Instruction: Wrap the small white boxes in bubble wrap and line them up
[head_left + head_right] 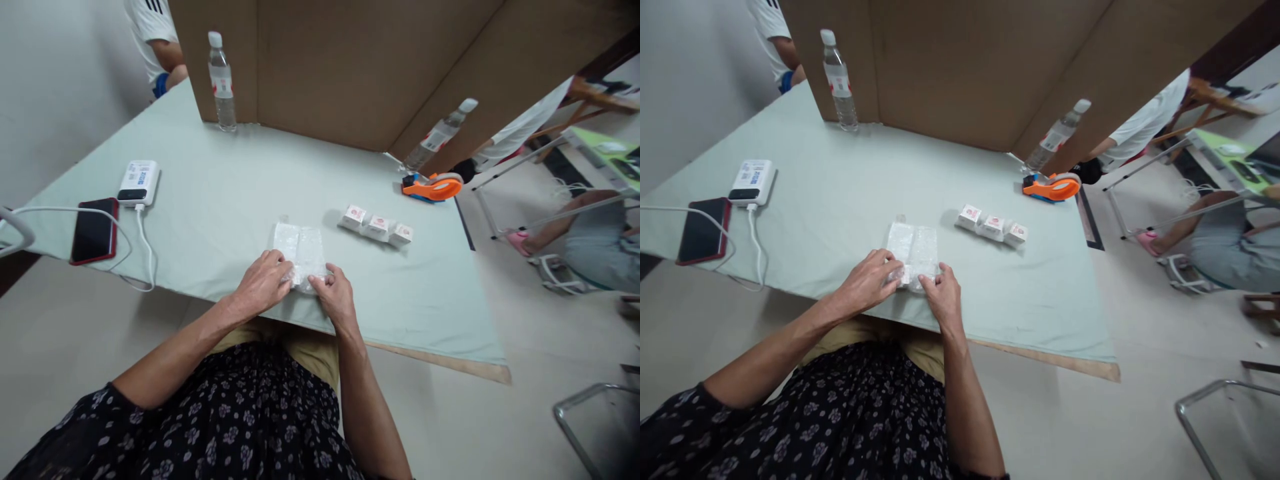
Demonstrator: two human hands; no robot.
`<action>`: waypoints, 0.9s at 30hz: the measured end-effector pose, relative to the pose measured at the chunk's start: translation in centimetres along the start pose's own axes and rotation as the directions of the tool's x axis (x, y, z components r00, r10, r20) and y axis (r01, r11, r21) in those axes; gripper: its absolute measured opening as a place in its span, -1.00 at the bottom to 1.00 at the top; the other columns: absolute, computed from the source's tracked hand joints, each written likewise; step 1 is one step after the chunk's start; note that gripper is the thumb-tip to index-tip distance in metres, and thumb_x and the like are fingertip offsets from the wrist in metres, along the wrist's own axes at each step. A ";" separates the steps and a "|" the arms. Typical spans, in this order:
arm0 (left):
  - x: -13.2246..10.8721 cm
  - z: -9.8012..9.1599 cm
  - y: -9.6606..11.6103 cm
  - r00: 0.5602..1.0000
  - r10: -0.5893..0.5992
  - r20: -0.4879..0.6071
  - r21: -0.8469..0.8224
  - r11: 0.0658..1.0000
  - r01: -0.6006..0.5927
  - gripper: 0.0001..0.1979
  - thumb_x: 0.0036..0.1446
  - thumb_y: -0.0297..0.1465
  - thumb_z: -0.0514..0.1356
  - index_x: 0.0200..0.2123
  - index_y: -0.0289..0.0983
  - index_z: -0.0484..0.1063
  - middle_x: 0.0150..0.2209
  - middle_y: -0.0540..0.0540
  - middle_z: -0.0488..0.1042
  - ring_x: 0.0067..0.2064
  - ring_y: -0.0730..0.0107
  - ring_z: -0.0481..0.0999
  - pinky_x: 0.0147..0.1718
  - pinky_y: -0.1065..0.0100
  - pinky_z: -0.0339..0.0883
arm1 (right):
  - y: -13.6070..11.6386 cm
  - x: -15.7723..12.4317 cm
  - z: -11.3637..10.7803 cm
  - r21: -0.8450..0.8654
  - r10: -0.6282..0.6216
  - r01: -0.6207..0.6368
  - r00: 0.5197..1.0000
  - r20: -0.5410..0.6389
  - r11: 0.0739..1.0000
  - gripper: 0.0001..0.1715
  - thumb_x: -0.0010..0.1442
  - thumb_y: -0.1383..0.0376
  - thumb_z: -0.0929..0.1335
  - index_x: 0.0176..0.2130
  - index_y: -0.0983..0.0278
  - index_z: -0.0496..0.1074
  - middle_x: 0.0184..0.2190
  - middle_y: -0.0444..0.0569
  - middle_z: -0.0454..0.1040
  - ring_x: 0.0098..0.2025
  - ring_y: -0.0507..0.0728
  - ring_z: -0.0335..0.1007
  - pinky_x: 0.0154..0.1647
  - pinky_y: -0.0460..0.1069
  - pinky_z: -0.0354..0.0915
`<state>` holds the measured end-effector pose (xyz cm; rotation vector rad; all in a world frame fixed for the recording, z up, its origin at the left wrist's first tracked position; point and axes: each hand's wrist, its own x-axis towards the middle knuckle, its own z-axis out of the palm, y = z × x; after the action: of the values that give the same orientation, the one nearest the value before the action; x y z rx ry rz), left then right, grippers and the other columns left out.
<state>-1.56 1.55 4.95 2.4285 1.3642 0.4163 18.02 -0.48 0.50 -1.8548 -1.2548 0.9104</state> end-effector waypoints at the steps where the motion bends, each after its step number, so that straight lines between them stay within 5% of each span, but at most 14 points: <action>1: 0.1 0.0 0.0 1.000 -0.005 0.004 -0.006 1.000 0.005 -0.86 0.19 -0.44 0.15 -0.18 -0.26 0.47 -0.09 -0.20 0.39 -0.04 0.14 0.37 -0.03 0.14 0.37 | 0.0 0.1 0.1 0.065 0.000 -0.001 1.000 0.025 0.998 -0.26 -0.05 0.01 0.43 0.02 0.40 0.43 -0.56 -0.18 0.38 -0.48 0.08 0.30 -0.39 -0.02 0.27; 4: 0.3 -0.2 0.0 0.999 -0.020 0.045 -0.040 0.999 0.021 -0.87 0.19 -0.42 0.18 -0.20 -0.26 0.49 -0.12 -0.18 0.36 -0.08 0.18 0.38 -0.08 0.19 0.38 | -0.6 0.0 0.3 0.248 0.010 -0.035 0.995 0.102 0.968 -0.59 -0.06 0.05 0.43 -0.30 0.31 0.47 -0.59 -0.20 0.37 -0.55 0.02 0.23 -0.48 -0.06 0.23; 7: 0.6 -0.4 0.0 0.995 -0.030 0.094 -0.075 0.997 0.037 -0.86 0.22 -0.39 0.16 -0.21 -0.27 0.49 -0.17 -0.16 0.33 -0.18 0.26 0.38 -0.14 0.23 0.38 | -1.9 -0.4 0.6 0.310 0.024 -0.056 0.994 0.108 0.949 -0.65 -0.07 0.05 0.45 -0.47 0.26 0.39 -0.64 -0.22 0.33 -0.60 -0.01 0.17 -0.57 -0.09 0.18; 18: 0.9 0.3 -0.7 0.990 -0.020 0.138 -0.226 0.973 0.051 -0.86 0.19 -0.45 0.11 -0.24 -0.28 0.46 -0.22 -0.14 0.31 -0.17 0.25 0.39 -0.14 0.22 0.40 | -5.3 -1.1 1.8 0.031 -0.177 0.174 0.970 0.164 0.984 -0.77 0.08 0.20 0.33 -0.46 0.28 0.50 -0.58 -0.10 0.48 -0.51 0.05 0.36 -0.46 -0.08 0.26; 21: 0.6 0.6 -0.8 0.993 -0.032 0.113 -0.273 0.960 0.062 -0.80 0.16 -0.44 0.11 -0.15 -0.29 0.44 -0.17 -0.17 0.34 -0.11 0.21 0.40 -0.07 0.15 0.40 | -6.0 -0.9 0.6 -0.078 -0.233 0.274 0.911 0.341 0.959 -0.71 0.15 0.28 0.26 -0.38 0.29 0.56 -0.57 -0.10 0.48 -0.49 0.05 0.36 -0.41 -0.07 0.26; 27: 0.2 1.9 -0.6 0.991 -0.128 -0.037 -0.459 0.883 0.097 -0.37 -0.01 -0.40 0.22 0.18 -0.32 0.23 -0.05 -0.21 0.38 0.03 0.12 0.39 0.06 0.07 0.34 | -7.3 0.7 -1.6 -0.076 -0.308 0.465 0.691 0.654 0.882 -0.60 0.15 0.38 0.24 -0.15 0.26 0.60 -0.33 -0.05 0.60 -0.28 0.10 0.45 -0.19 -0.02 0.32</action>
<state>-1.15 1.74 2.97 1.9559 1.2540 0.7056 16.36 1.96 7.37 -1.3688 -2.1627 1.2231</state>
